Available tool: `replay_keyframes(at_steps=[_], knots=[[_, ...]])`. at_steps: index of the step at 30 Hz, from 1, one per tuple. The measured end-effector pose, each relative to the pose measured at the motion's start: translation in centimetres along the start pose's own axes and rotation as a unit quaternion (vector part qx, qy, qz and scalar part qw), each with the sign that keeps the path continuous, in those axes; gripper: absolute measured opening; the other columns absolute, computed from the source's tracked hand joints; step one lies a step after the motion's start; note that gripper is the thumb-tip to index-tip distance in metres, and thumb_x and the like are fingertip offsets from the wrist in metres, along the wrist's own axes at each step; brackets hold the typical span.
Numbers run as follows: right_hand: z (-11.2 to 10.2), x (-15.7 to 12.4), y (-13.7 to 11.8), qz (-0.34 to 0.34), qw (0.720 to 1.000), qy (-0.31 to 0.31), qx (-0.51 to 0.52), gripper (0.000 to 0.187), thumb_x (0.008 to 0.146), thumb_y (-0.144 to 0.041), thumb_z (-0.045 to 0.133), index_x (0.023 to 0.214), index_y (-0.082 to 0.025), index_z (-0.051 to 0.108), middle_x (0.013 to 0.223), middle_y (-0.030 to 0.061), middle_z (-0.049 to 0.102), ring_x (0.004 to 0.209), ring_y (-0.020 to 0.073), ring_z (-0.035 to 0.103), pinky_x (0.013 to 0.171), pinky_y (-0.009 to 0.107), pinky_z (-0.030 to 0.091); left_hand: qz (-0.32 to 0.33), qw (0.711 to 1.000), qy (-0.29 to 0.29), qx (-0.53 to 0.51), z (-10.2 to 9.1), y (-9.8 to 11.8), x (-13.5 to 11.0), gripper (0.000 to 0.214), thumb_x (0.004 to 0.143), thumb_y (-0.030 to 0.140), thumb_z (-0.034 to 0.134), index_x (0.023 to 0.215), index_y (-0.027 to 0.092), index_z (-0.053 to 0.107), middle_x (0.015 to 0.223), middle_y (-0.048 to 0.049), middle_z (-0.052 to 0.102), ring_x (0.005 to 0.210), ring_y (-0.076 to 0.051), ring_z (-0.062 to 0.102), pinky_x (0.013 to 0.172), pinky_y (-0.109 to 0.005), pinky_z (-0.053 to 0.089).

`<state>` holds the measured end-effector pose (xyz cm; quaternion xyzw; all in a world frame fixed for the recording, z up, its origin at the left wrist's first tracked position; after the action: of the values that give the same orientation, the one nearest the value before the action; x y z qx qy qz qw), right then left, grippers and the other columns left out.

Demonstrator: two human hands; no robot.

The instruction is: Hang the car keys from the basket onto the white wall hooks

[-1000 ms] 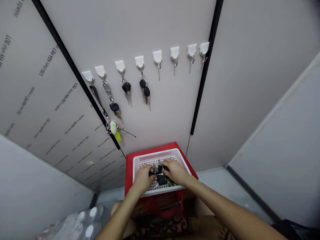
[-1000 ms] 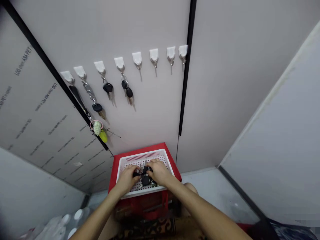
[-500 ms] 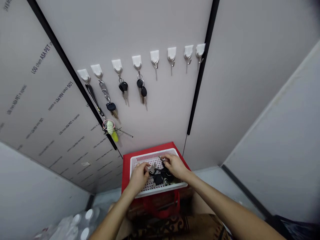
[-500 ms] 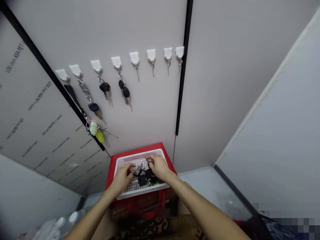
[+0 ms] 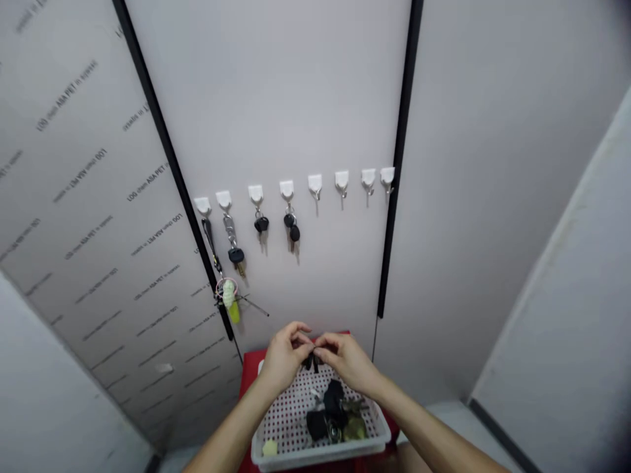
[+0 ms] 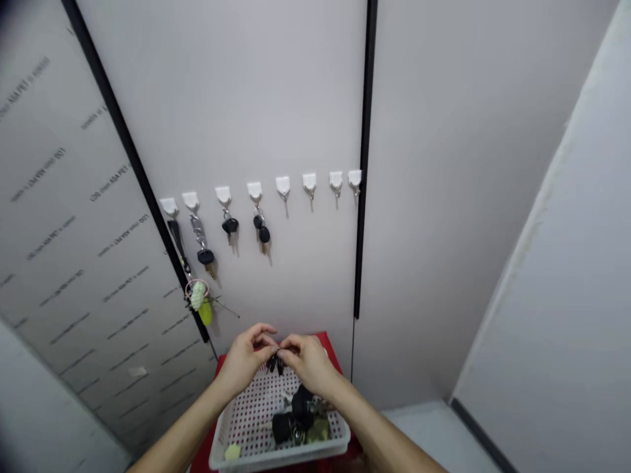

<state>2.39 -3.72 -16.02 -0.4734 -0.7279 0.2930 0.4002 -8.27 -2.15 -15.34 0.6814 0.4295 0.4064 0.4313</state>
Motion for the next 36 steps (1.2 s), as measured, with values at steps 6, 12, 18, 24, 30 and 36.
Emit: replay_keyframes(at_steps=[6,12,18,24,30,36], knots=[[-6.1,3.1,-5.1,-0.066,0.996,0.056,0.002,0.018,0.067,-0.027,0.041,0.061,-0.013,0.051,0.050,-0.0031,0.046,0.048,0.0063,0.040,0.047,0.017,0.032,0.098,0.992,0.041,-0.061,-0.2,6.2,2.7,0.008,0.059,0.018,0.048,0.065,0.014,0.044,0.062,0.0024,0.047,0.058,-0.007,0.044,0.055,-0.017,0.036],[-12.4,8.5,-10.2,-0.107,0.970,0.219,-0.005,0.019,0.064,-0.029,0.043,0.061,-0.013,0.052,0.049,-0.0023,0.048,0.046,0.0069,0.043,0.048,0.019,0.035,0.185,0.969,0.141,-0.087,-1.8,13.3,6.7,0.009,0.059,0.018,0.047,0.063,0.015,0.040,0.057,0.0047,0.044,0.054,-0.006,0.044,0.053,-0.017,0.036],[-15.7,13.0,-12.5,-0.098,0.932,0.342,-0.073,0.022,0.064,-0.028,0.042,0.062,-0.011,0.056,0.054,0.0014,0.055,0.051,0.0090,0.048,0.052,0.021,0.038,0.178,0.955,0.229,0.064,-3.4,18.2,9.8,0.009,0.059,0.012,0.046,0.068,0.012,0.050,0.067,-0.0013,0.054,0.061,-0.008,0.048,0.063,-0.023,0.038],[-15.6,14.4,-13.0,-0.050,0.924,0.337,-0.173,0.020,0.065,-0.024,0.042,0.063,-0.013,0.058,0.057,0.0037,0.058,0.056,0.0109,0.051,0.056,0.022,0.038,0.169,0.948,0.233,0.133,-3.6,18.6,10.2,0.023,0.060,0.008,0.044,0.081,0.012,0.053,0.083,-0.0059,0.057,0.075,-0.012,0.051,0.071,-0.025,0.037],[-15.1,13.2,-12.4,-0.036,0.931,0.295,-0.210,0.023,0.068,-0.021,0.038,0.068,-0.011,0.059,0.061,0.0052,0.058,0.060,0.0126,0.052,0.059,0.023,0.038,0.167,0.957,0.180,0.151,-2.8,16.2,8.9,0.030,0.062,0.009,0.044,0.092,0.010,0.050,0.092,-0.0087,0.054,0.083,-0.014,0.049,0.076,-0.027,0.036],[-9.4,5.4,-5.6,-0.100,0.940,0.252,-0.208,0.027,0.067,-0.019,0.039,0.089,-0.013,0.053,0.085,0.0061,0.056,0.075,0.0125,0.049,0.068,0.025,0.037,0.134,0.969,0.076,0.195,-0.1,5.1,3.0,0.029,0.063,0.013,0.044,0.092,0.015,0.048,0.091,-0.0053,0.051,0.084,-0.013,0.047,0.073,-0.026,0.038]])
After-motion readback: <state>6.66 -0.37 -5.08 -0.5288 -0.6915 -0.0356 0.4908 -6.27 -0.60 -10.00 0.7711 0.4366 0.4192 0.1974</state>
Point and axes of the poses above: each hand's wrist, its own x-axis towards the middle knuckle, its own z-axis out of the palm, y = z × x, the point moved 5 cm from there along x, towards the middle knuckle
